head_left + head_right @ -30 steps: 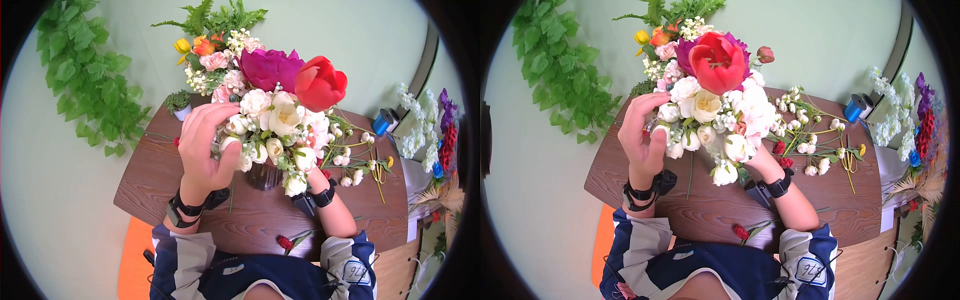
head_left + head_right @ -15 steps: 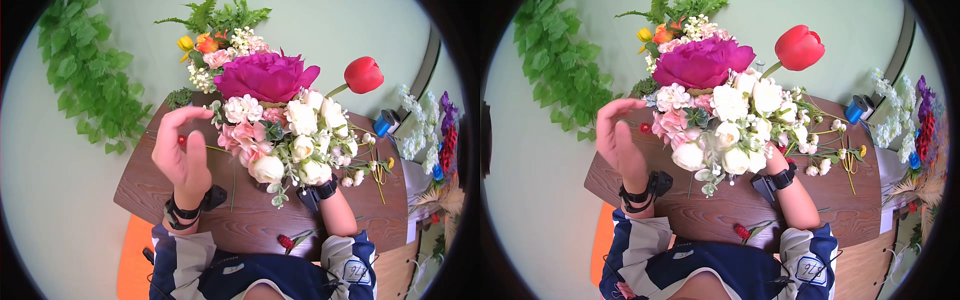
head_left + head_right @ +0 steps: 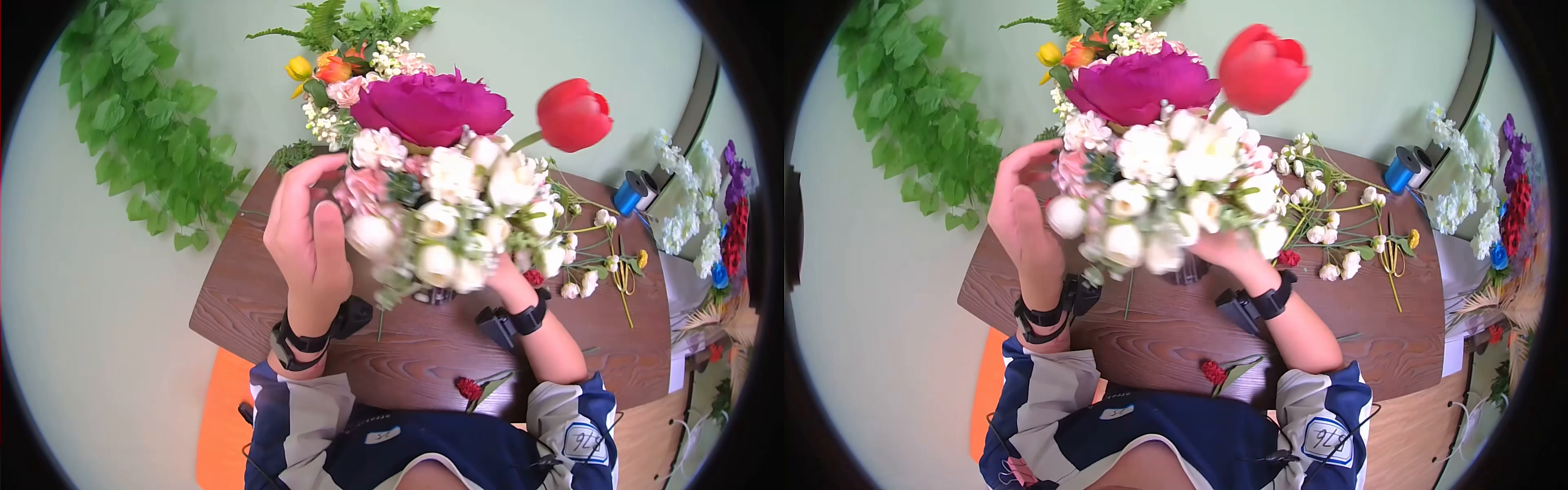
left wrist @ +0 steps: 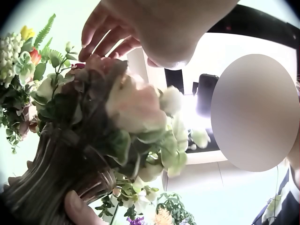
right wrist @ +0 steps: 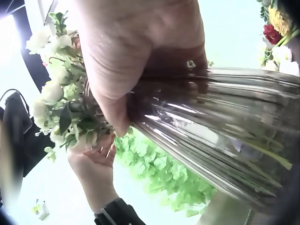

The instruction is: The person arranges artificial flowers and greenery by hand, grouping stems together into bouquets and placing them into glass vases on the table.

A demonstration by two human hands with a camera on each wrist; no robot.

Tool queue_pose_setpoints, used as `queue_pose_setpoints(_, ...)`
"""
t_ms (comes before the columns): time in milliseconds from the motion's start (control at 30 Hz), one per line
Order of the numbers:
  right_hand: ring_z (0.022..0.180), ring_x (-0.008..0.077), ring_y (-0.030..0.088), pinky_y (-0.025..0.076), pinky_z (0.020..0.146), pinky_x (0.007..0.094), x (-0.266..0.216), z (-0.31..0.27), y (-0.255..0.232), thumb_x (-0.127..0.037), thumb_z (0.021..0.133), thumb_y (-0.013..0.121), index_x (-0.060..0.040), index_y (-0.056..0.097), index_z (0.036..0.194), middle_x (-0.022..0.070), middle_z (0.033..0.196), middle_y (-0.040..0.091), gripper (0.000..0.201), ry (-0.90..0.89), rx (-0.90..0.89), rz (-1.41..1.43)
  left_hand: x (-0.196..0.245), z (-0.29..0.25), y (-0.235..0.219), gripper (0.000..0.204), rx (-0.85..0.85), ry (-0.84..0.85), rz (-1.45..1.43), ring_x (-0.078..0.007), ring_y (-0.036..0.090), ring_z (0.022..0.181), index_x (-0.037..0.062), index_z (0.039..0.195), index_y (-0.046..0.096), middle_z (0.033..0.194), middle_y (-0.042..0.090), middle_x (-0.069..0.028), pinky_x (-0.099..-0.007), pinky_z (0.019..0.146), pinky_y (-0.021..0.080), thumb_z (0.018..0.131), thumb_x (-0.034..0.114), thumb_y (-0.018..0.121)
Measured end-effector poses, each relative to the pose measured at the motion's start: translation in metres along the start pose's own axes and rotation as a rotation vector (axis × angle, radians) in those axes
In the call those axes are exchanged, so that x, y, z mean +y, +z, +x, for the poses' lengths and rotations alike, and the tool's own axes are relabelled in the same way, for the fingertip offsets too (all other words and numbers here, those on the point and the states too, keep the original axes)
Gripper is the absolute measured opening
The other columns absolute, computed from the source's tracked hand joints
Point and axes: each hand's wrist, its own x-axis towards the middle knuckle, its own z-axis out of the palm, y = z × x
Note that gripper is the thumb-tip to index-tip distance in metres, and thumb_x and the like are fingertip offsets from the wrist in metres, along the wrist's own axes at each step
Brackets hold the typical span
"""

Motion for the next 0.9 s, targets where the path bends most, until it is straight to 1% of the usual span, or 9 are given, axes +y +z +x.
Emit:
queue_pose_setpoints(67, 0.107, 0.0172, 0.049, 0.039, 0.096, 0.0301, -0.014, 0.01, 0.027, -0.023, 0.09, 0.046, -0.0079, 0.042, 0.123, 0.0087, 0.117, 0.05, 0.036, 0.104, 0.266, 0.343, 0.0, 0.002, 0.001, 0.042, 0.018, 0.067, 0.019, -0.0265, 0.056, 0.094, -0.0043, 0.104, 0.056, 0.103, 0.058, -0.0181, -0.0336, 0.083, 0.042, 0.089, 0.033, 0.043)
queue_pose_setpoints(200, 0.101, 0.0179, 0.051, 0.046, 0.082, 0.0267, 0.027, 0.012, 0.07, -0.02, 0.085, 0.055, -0.0044, 0.045, 0.119, 0.0108, 0.112, 0.051, 0.04, 0.439, 0.508, 0.116, 0.011, 0.003, 0.003, 0.055, -0.091, 0.256, 0.056, -0.0321, 0.052, 0.104, -0.0033, 0.11, 0.054, 0.11, 0.055, -0.0201, -0.0391, 0.089, 0.038, 0.083, 0.044, 0.051)
queue_pose_setpoints(233, 0.103, 0.0201, 0.05, 0.042, 0.086, 0.0341, 0.008, 0.026, 0.061, -0.021, 0.077, 0.062, -0.0057, 0.048, 0.121, 0.0103, 0.113, 0.053, 0.048, 0.209, 0.69, 0.639, 0.014, 0.002, 0.005, 0.06, -0.161, 0.303, 0.083, -0.033, 0.05, 0.107, -0.0021, 0.113, 0.053, 0.115, 0.052, -0.0204, -0.0404, 0.091, 0.035, 0.079, 0.047, 0.056)
queue_pose_setpoints(267, 0.107, 0.0242, 0.049, 0.033, 0.093, 0.0424, -0.042, 0.025, 0.046, -0.02, 0.071, 0.066, -0.0094, 0.052, 0.12, 0.0084, 0.113, 0.054, 0.052, 0.265, 0.701, 0.5, 0.016, 0.0, 0.007, 0.066, -0.231, 0.348, 0.111, -0.0338, 0.048, 0.11, -0.0008, 0.115, 0.052, 0.12, 0.05, -0.0206, -0.0416, 0.092, 0.033, 0.075, 0.051, 0.061)
queue_pose_setpoints(333, 0.112, 0.0283, 0.046, 0.024, 0.099, 0.0479, -0.059, 0.021, 0.029, -0.019, 0.068, 0.067, -0.0143, 0.054, 0.121, 0.0073, 0.115, 0.053, 0.054, 0.201, 0.508, -0.464, 0.019, -0.001, 0.011, 0.071, -0.304, 0.326, 0.118, -0.0337, 0.045, 0.114, 0.0032, 0.12, 0.049, 0.127, 0.045, -0.0202, -0.0427, 0.093, 0.03, 0.068, 0.048, 0.067)
queue_pose_setpoints(367, 0.108, 0.0282, 0.049, 0.03, 0.095, 0.0457, -0.07, 0.025, 0.028, -0.018, 0.068, 0.068, -0.0165, 0.056, 0.117, 0.006, 0.112, 0.055, 0.051, 0.146, 0.6, -0.521, 0.017, 0.0, 0.014, 0.073, -0.339, 0.36, 0.208, -0.0339, 0.045, 0.114, 0.0026, 0.12, 0.048, 0.126, 0.045, -0.0213, -0.0416, 0.092, 0.032, 0.068, 0.051, 0.066)
queue_pose_setpoints(567, 0.09, 0.0247, 0.06, 0.047, 0.076, 0.0337, -0.052, 0.031, 0.018, -0.012, 0.067, 0.069, -0.0114, 0.06, 0.103, 0.0073, 0.096, 0.062, 0.037, 0.03, 0.584, -0.362, -0.003, 0.0, 0.025, 0.045, -0.213, 0.34, 0.126, -0.0328, 0.05, 0.104, 0.0045, 0.104, 0.054, 0.12, 0.05, -0.0207, -0.0421, 0.09, 0.036, 0.061, 0.011, 0.06)
queue_pose_setpoints(733, 0.09, 0.0253, 0.059, 0.047, 0.079, 0.0343, -0.038, 0.032, 0.02, -0.015, 0.069, 0.07, -0.0082, 0.059, 0.103, 0.0078, 0.096, 0.061, 0.036, 0.003, 0.59, -0.32, -0.014, -0.002, 0.021, 0.026, -0.138, 0.377, 0.034, -0.0321, 0.056, 0.091, -0.0001, 0.086, 0.053, 0.11, 0.054, -0.0232, -0.0381, 0.08, 0.046, 0.06, 0.005, 0.053)
queue_pose_setpoints(900, 0.102, 0.021, 0.054, 0.043, 0.089, 0.0338, -0.003, 0.03, 0.016, -0.023, 0.085, 0.056, -0.011, 0.053, 0.117, 0.0076, 0.108, 0.056, 0.034, 0.07, 0.162, -0.213, -0.014, -0.009, 0.008, 0.026, -0.138, 0.471, 0.087, -0.0293, 0.059, 0.076, -0.0016, 0.082, 0.056, 0.091, 0.061, -0.0184, -0.0328, 0.065, 0.047, 0.073, 0.022, 0.053)
